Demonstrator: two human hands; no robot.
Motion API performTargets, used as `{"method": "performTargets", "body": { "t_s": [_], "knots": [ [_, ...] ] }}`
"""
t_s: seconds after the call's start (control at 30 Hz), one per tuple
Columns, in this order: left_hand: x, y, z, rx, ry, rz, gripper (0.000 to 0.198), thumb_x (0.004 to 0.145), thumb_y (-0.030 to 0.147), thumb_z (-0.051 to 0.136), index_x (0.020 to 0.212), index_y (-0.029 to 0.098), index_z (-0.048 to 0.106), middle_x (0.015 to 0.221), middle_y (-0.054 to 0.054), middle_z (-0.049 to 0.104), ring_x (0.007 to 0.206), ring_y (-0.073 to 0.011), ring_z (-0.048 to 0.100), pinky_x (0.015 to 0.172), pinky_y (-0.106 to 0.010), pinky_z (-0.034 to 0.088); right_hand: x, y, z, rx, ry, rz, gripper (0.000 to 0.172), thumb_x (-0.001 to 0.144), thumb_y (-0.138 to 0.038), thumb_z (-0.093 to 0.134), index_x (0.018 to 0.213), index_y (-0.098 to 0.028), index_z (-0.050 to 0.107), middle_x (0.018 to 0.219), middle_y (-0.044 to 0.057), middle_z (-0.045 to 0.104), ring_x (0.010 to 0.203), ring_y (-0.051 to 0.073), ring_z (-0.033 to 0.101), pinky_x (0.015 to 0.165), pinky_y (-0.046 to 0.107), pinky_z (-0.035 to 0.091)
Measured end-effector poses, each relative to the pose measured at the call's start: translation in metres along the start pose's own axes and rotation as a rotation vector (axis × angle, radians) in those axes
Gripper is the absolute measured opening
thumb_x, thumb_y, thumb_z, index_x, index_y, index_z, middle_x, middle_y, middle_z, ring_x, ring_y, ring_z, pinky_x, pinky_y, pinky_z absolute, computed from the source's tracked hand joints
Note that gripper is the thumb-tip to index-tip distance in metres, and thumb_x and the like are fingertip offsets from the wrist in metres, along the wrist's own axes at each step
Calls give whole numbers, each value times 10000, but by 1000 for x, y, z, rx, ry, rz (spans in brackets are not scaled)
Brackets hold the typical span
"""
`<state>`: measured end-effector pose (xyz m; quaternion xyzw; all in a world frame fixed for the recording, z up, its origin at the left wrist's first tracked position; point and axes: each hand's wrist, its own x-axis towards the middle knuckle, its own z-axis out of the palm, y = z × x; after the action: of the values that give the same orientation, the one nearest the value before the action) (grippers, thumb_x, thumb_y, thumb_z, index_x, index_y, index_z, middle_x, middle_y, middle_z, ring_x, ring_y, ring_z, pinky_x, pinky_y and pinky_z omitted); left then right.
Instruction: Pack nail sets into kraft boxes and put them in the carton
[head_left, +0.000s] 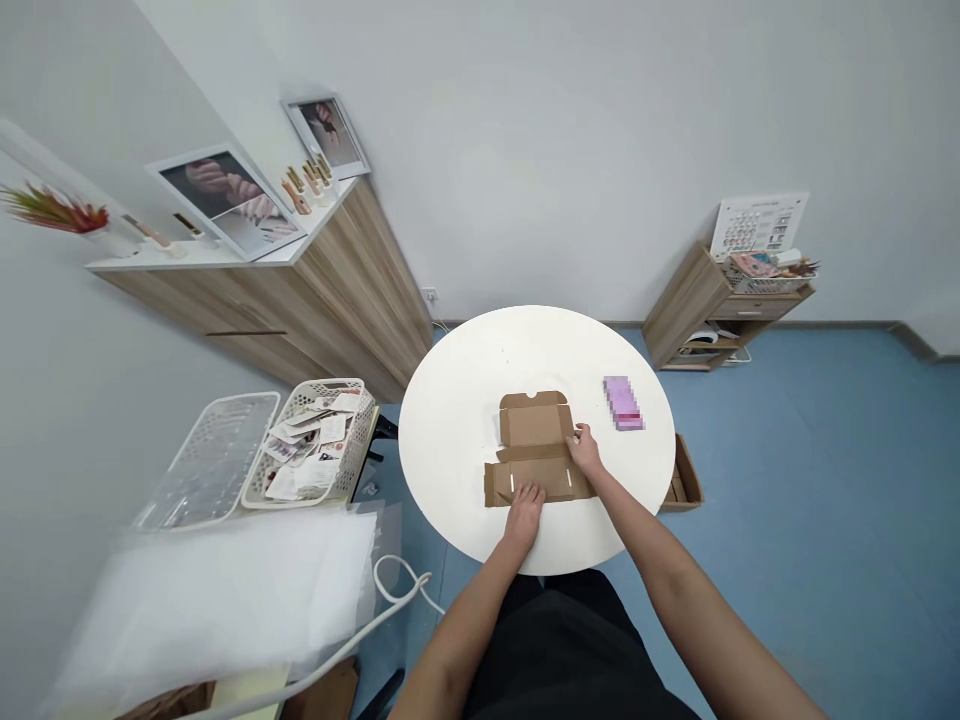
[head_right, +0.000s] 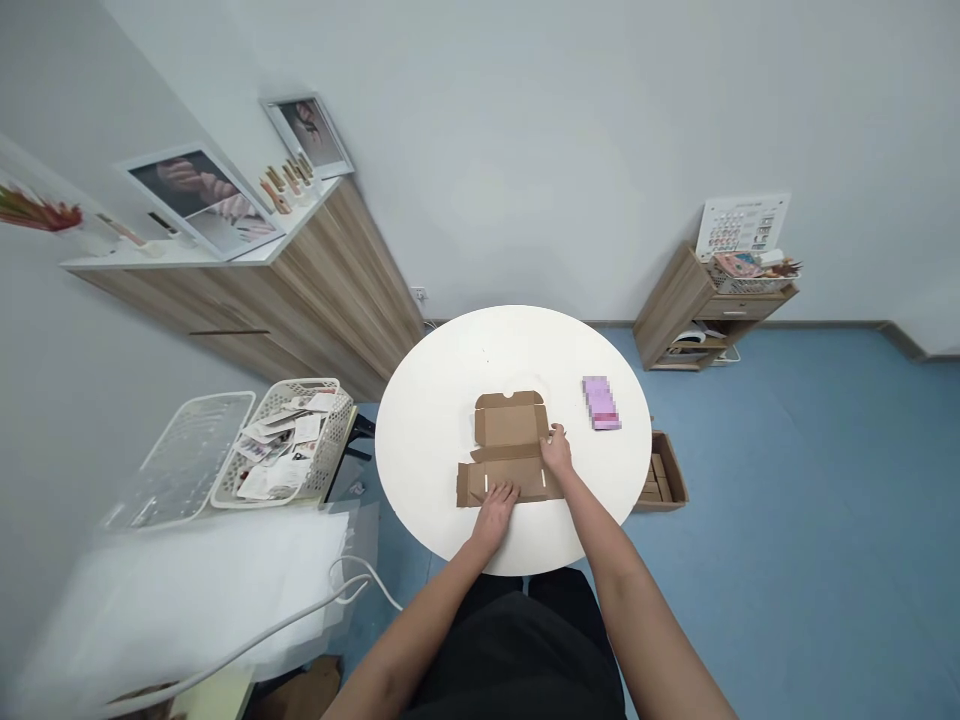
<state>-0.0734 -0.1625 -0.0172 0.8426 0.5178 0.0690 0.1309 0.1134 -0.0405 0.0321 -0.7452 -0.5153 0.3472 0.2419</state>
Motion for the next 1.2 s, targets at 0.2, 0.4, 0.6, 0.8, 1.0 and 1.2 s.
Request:
{"method": "performTargets", "body": {
  "t_s": [0.2, 0.4, 0.6, 0.8, 1.0, 1.2],
  "knots": [
    [4, -6, -11, 89, -50, 114, 454, 898, 29, 345, 1287, 161, 538, 1363, -136, 571, 1311, -237, 494, 1081, -453, 409, 8, -9, 13, 47, -37, 182, 291, 826, -285, 482, 1053, -148, 603, 994, 126, 706, 880, 227, 666, 700, 293, 491],
    [17, -4, -41, 130, -63, 256, 377, 905, 108, 441, 1244, 178, 590, 1536, -142, 359, 1468, -305, 204, 1160, -610, 211, -2, -1, 6, 56, -101, 133, 206, 828, -266, 465, 886, -176, 641, 913, 72, 719, 822, 190, 655, 689, 255, 479],
    [43, -5, -60, 176, -110, 73, 897, 763, 331, 719, 1514, 186, 251, 1608, -152, 155, 1485, -337, 99, 1183, -579, 163, -7, 4, -4, 33, -207, 69, 174, 820, -267, 485, 834, -189, 641, 867, 34, 718, 799, 175, 646, 686, 235, 461],
    [51, -9, -49, 156, -223, -85, 1138, 652, 418, 804, 1539, 127, 153, 1601, -173, 168, 1482, -342, 108, 1199, -507, 173, -6, 0, -13, -3, -273, 36, 126, 823, -269, 521, 796, -195, 620, 838, 18, 697, 764, 159, 621, 655, 221, 429],
    [51, -8, -39, 130, -231, -106, 1195, 662, 435, 787, 1547, 135, 43, 1607, -181, 127, 1486, -341, 68, 1195, -526, 155, -12, 0, -33, -305, -316, -81, 78, 815, -211, 585, 860, -194, 646, 884, 28, 699, 819, 155, 624, 644, 214, 379],
    [51, -8, -40, 99, -224, -109, 1225, 675, 416, 775, 1542, 151, -49, 1612, -169, 95, 1488, -325, 43, 1197, -527, 152, -25, -4, -27, -515, -329, -82, 194, 887, -189, 495, 827, -177, 679, 871, 79, 698, 813, 180, 633, 620, 243, 342]
  ]
}}
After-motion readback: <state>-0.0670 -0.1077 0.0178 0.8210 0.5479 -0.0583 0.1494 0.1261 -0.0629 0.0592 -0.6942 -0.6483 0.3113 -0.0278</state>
